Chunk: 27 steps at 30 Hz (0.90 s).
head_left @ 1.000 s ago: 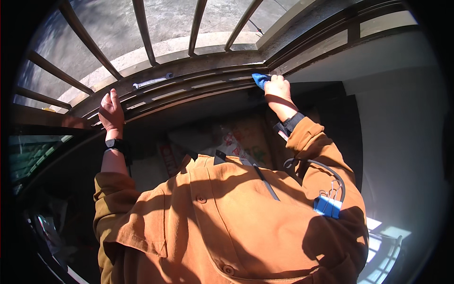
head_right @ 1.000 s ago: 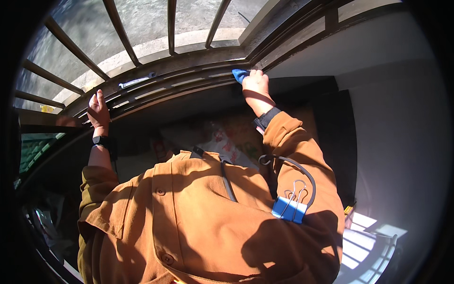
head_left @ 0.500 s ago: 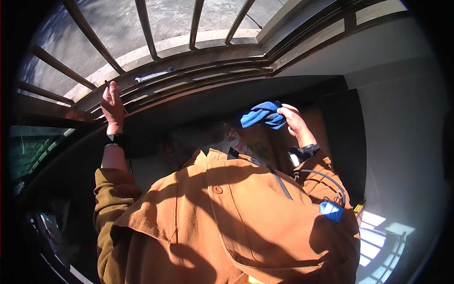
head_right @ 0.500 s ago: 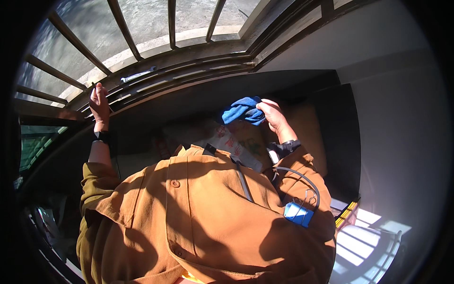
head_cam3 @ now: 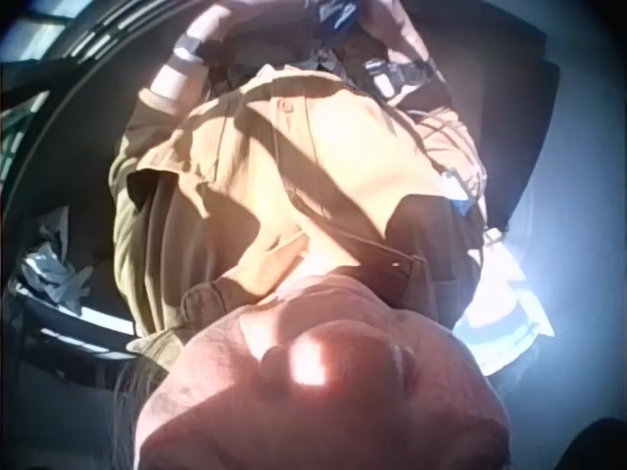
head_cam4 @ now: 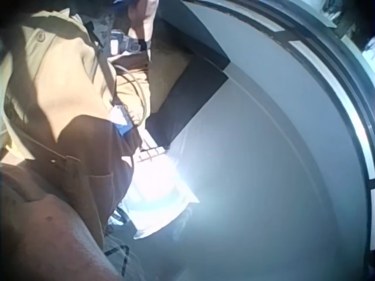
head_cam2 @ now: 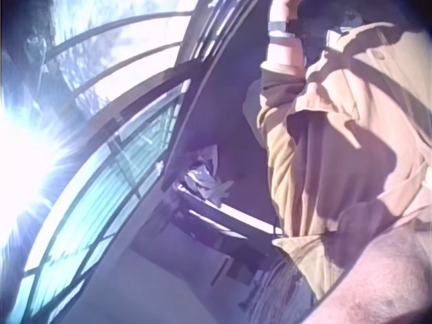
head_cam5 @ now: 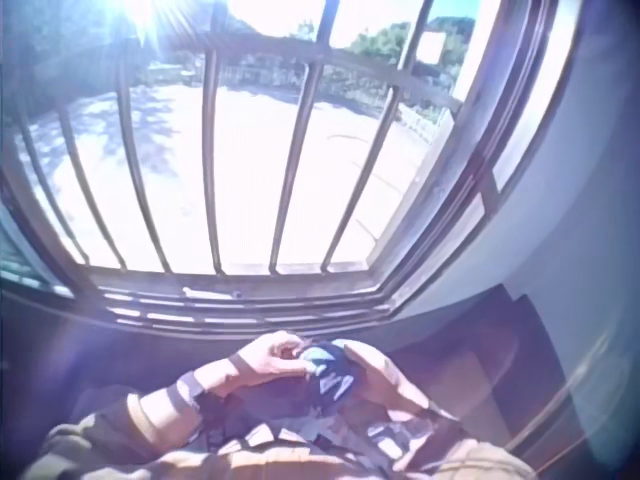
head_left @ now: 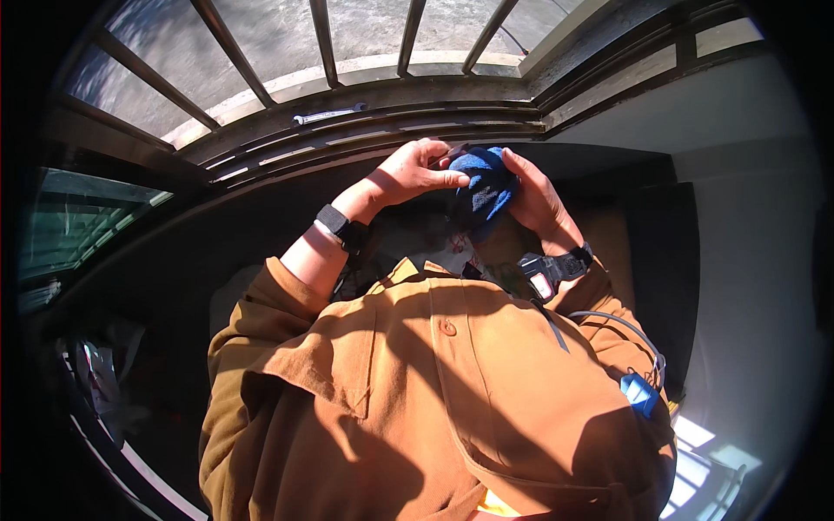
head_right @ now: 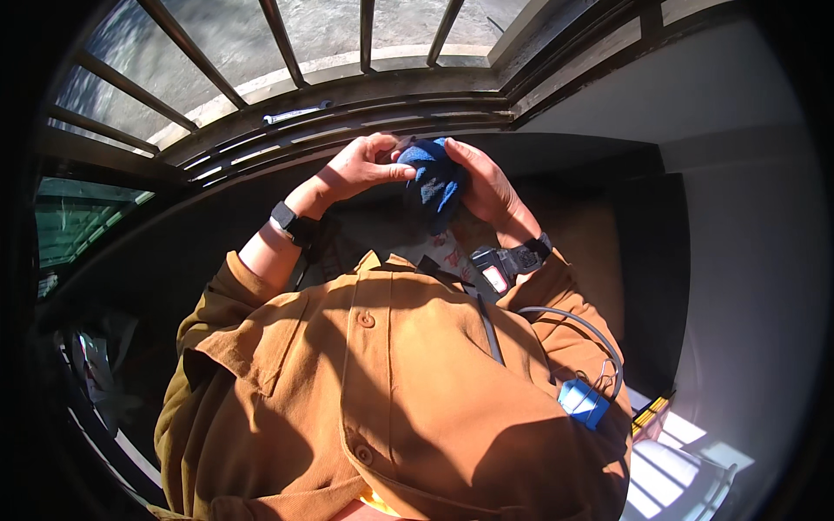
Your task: The person wipes the horizontal bars of a window frame using a blue cloth, handling one bar at a time.
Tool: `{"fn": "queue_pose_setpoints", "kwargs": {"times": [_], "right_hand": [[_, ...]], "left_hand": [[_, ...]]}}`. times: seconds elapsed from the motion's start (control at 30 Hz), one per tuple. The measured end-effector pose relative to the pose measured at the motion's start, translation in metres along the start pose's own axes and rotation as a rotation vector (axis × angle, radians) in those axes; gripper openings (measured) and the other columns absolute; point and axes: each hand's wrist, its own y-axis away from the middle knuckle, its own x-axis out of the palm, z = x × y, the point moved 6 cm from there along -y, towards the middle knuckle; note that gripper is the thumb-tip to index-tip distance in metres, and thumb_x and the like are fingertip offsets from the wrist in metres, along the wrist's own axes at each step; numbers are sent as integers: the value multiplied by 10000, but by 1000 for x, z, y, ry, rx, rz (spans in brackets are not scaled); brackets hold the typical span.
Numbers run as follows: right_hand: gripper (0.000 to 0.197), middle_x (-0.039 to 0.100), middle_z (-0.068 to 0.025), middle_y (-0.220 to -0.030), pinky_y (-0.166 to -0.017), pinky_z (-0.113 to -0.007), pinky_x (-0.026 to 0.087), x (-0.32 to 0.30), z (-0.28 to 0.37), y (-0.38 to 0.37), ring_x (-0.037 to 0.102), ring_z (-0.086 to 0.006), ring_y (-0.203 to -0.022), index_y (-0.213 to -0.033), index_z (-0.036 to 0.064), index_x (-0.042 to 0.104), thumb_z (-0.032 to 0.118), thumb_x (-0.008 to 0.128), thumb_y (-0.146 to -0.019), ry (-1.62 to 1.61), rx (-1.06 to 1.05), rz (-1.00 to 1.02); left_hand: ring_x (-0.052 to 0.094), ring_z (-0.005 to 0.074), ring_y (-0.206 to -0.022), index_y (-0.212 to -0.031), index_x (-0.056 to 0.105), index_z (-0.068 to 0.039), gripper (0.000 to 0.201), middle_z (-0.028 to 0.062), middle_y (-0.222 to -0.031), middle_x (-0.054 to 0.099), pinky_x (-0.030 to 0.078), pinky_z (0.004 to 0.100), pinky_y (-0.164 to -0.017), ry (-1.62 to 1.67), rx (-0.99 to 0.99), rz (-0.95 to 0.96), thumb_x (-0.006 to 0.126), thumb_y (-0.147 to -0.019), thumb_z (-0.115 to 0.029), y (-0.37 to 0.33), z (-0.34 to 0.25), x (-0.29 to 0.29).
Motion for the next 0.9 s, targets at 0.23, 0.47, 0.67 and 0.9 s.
{"fn": "queue_pose_setpoints", "kwargs": {"times": [0.23, 0.47, 0.67, 0.9], "right_hand": [[324, 603, -55, -1028, -883, -271, 423, -22, 3, 3, 560, -131, -943, -1116, -12, 534, 68, 583, -805, 311, -89, -6], [293, 609, -47, -974, -846, -264, 431, -41, 10, 6, 550, -118, -899, -1107, 3, 561, 46, 523, -820, 745, -247, -92], [365, 613, -170, -878, -750, -365, 489, -20, 39, 27, 601, -319, -799, -1071, 56, 580, -23, 440, -743, 1529, -941, -305], [280, 635, -169, -952, -788, -307, 485, -37, 42, 36, 633, -276, -895, -994, 13, 616, -61, 486, -757, 1346, -774, -330]], "left_hand": [[416, 19, -566, -856, 576, -90, 235, -75, -650, 458, 340, 181, -503, 353, -84, 0, 711, -797, -273, 13, -24, 1], [339, 36, -625, -748, 541, -38, 263, -70, -650, 400, 326, 218, -528, -8, 129, -352, 629, -872, -253, 2, -40, -12], [405, 36, -701, -872, 578, -21, 196, -60, -734, 470, 378, 189, -628, -57, 189, -453, 622, -878, -212, -3, -64, -5], [408, 3, -628, -844, 600, -33, 237, -82, -677, 472, 343, 185, -534, -96, 79, -420, 652, -853, -264, 5, -84, -4]]}}
